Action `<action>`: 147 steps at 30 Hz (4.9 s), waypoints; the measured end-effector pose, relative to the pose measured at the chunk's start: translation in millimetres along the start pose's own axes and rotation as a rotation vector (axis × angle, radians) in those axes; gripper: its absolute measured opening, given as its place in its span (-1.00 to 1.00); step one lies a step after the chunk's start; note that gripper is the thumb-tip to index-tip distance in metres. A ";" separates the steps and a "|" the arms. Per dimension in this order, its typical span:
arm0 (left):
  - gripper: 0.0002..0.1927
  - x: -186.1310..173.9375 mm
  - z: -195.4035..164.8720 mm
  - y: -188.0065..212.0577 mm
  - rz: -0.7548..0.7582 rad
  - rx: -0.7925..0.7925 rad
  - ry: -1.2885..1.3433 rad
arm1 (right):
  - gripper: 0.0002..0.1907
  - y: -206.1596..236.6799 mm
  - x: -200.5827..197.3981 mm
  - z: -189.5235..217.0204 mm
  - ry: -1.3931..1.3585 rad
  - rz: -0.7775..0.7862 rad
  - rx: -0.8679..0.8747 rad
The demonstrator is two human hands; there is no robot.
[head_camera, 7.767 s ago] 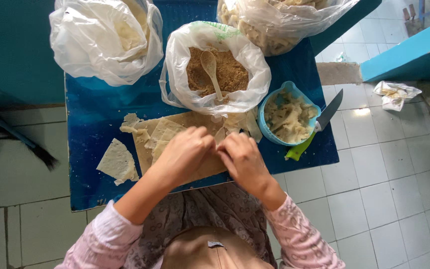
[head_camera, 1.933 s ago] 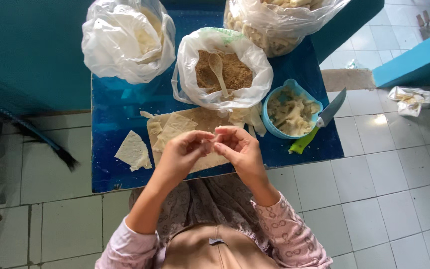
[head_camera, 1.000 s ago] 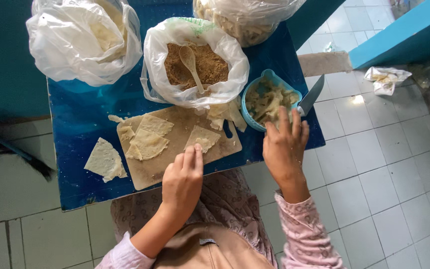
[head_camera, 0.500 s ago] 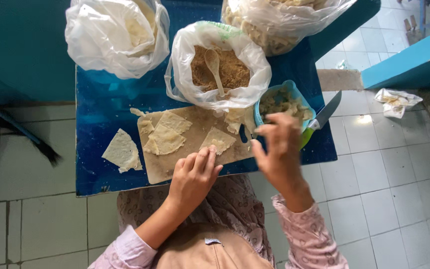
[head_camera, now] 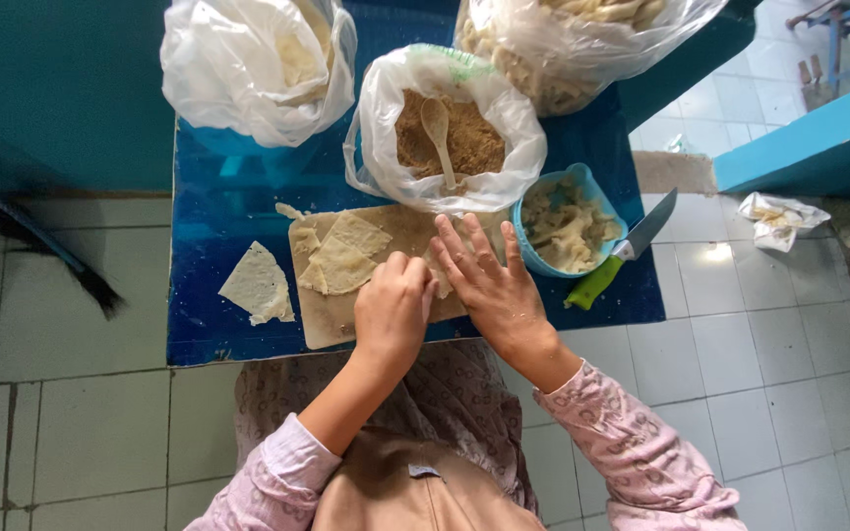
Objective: The person sits at a small blue table folding triangular pastry wrappers into stuffed parcels. They spoon brown filling from a plastic bag onto a wrapper, fold the wrapper over the filling by hand, and place the finished parcel into a blue bowl beside the cutting board.
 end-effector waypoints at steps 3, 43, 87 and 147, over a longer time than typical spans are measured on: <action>-0.67 1.6 -6.6 -3.9 0.044 -0.109 -0.030 | -0.46 2.8 2.8 -4.9 -0.023 -0.080 0.030; -0.79 11.0 1.8 -12.9 0.158 -0.266 0.128 | -0.24 -100.6 72.1 -90.5 -1.539 -0.485 0.813; -0.86 -12.2 3.2 2.1 0.014 -0.213 0.489 | -0.36 47.1 -65.8 -24.7 -0.833 -0.422 0.178; -0.72 -10.4 10.8 -0.2 0.011 0.315 0.059 | -0.27 8.6 2.9 -17.2 -0.677 -0.374 0.015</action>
Point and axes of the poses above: each hand's wrist, its own y-axis away from the middle knuckle, its own x-axis out of the palm, z = x × y, the point moved 2 cm from there along -y, towards the middle knuckle, and after that the axes turned 4 degrees about -y, right-handed, at the moved point
